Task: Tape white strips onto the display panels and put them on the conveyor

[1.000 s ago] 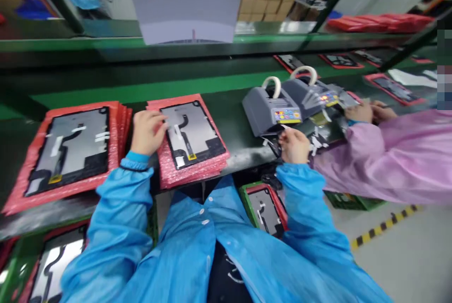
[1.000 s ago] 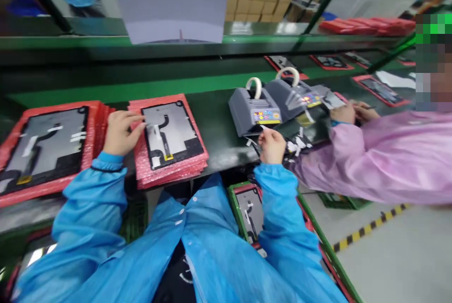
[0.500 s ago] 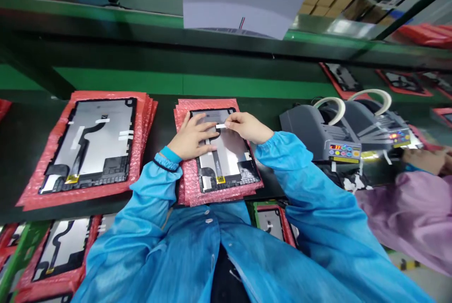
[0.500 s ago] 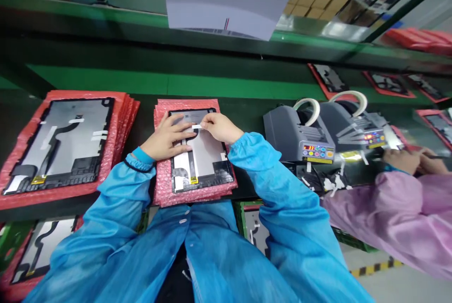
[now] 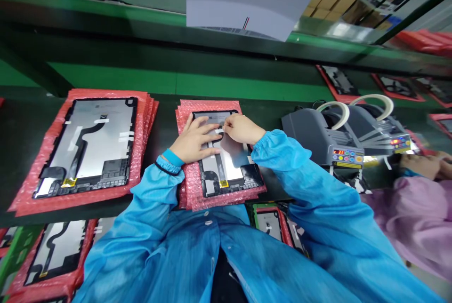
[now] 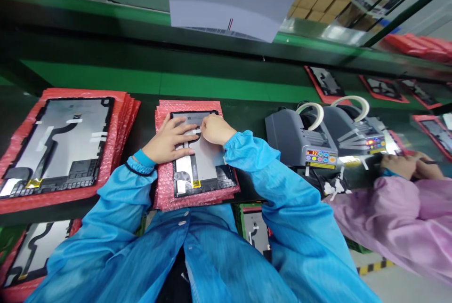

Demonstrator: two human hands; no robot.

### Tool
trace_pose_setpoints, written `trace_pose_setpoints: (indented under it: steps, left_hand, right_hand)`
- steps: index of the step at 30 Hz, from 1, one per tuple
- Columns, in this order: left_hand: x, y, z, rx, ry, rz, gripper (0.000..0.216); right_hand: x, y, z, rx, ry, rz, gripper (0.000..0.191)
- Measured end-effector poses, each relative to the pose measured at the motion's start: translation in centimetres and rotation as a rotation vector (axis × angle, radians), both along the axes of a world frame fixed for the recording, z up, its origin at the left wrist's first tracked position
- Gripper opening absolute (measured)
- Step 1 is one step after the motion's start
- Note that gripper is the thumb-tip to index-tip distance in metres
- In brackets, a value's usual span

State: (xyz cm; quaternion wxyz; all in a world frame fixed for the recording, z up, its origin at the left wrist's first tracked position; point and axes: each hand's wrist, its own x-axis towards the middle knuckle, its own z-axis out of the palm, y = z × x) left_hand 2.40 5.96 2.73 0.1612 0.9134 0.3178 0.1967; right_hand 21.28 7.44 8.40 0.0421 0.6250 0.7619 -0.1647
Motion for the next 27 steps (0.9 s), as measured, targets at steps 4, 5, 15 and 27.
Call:
trace_pose_setpoints:
  steps: [4, 5, 15, 27]
  left_hand:
    - [0.0, 0.0, 0.1, -0.01, -0.01, 0.003, 0.049]
    - [0.0, 0.1, 0.0, -0.013, -0.011, 0.002, 0.048]
    - [0.0, 0.4, 0.1, -0.013, 0.01, 0.034, 0.056]
    - [1.1, 1.7, 2.3, 0.264, 0.029, 0.025, 0.049]
  right_hand:
    - [-0.5, 0.0, -0.1, 0.034, -0.025, 0.02, 0.027]
    - [-0.4, 0.2, -0.3, 0.039, -0.025, 0.02, 0.029]
    - [7.4, -3.5, -0.5, 0.274, 0.305, -0.231, 0.057]
    - [19.8, -19.0, -6.5, 0.535, 1.213, -1.253, 0.057]
